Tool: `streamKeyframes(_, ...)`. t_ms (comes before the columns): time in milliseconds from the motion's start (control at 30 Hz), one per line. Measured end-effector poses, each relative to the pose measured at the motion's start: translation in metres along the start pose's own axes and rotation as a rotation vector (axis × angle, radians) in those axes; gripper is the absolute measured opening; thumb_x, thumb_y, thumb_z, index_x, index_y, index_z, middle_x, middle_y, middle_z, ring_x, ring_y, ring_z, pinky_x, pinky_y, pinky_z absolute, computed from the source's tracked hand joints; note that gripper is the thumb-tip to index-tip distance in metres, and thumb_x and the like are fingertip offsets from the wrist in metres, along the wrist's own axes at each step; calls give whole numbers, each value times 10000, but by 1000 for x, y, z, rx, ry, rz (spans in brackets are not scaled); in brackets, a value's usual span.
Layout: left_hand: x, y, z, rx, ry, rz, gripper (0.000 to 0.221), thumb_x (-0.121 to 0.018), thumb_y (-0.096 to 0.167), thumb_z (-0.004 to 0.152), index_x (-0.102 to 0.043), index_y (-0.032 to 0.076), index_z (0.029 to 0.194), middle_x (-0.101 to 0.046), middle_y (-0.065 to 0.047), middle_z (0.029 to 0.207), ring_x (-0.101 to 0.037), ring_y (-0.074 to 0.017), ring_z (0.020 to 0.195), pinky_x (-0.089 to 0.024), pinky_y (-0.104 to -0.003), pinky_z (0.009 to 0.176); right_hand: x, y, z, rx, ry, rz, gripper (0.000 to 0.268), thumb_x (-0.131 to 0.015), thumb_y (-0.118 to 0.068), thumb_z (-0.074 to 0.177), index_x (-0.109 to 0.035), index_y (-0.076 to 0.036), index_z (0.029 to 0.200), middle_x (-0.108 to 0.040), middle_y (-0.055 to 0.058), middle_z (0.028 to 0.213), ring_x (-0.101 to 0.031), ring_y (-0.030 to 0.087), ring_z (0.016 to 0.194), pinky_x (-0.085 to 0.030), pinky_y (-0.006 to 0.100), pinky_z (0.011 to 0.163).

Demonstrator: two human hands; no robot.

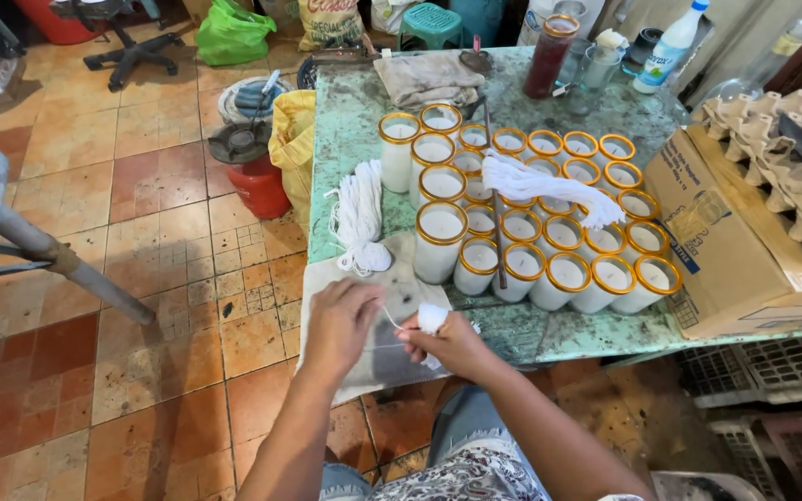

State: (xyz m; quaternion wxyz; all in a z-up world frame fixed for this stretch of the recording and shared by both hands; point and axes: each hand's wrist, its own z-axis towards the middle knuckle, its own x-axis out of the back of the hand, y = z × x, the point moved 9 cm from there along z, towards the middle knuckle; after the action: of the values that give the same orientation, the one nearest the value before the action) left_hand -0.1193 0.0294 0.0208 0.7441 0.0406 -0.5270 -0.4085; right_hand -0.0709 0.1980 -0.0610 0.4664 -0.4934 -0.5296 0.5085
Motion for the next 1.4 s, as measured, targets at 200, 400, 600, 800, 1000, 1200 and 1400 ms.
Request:
streamKeyframes(200,-53,35,-12,207,-386,-623,431,-469,445,1053,-630,167,1339,-745,-236,994,-717,-439,963,-558,-546,852,0,-28,7,-235,309,-5,332,-559,-71,951,-633,23,641,-621,163,479,-592,245,382,-509,323,421)
streamKeyframes(400,-52,-66,-21,353,-512,-345,251,-541,273,1032,-716,95,1060,-749,-242,935,-697,-464,1017,-530,-530,916,32,66,18,-248,190,973,179,-582,-275,1056,-633,-150,939,-291,-100,613,-339,71,489,-284,193,458)
streamKeyframes(600,-36,-160,-30,527,-368,-80,199,-535,261,995,-714,179,1019,-759,-144,943,-731,-338,1031,-560,-450,896,51,152,19,-283,263,1134,161,-573,-265,1058,-628,-188,928,-322,-121,663,-382,37,551,-277,147,491)
streamKeyframes(800,-18,-150,-40,553,-151,-169,222,-573,188,1006,-739,249,1140,-664,-91,1104,-656,-329,1127,-540,-452,963,69,167,26,-206,230,1197,122,-576,-274,1052,-674,-211,1015,-391,-114,724,-413,36,618,-316,159,534)
streamKeyframes(1000,-57,-146,-57,466,-276,-11,117,-679,235,947,-765,273,1018,-676,-33,989,-677,-285,1038,-565,-430,905,71,166,23,-164,226,1265,124,-590,-277,1048,-691,-206,1033,-411,-98,757,-422,52,647,-332,180,548)
streamKeyframes(1200,-62,-132,-46,374,-291,137,128,-681,264,922,-737,173,992,-635,-67,962,-667,-293,1030,-595,-433,873,73,163,19,-110,209,1427,116,-574,-276,1052,-671,-212,1059,-432,-100,821,-439,67,709,-359,195,595)
streamKeyframes(1400,-44,-156,-44,476,-188,-65,124,-657,236,941,-711,152,1014,-639,-99,995,-662,-347,1051,-573,-456,881,82,185,25,-76,254,1401,155,-539,-341,1057,-654,-241,1025,-492,-89,900,-517,92,840,-404,230,668)
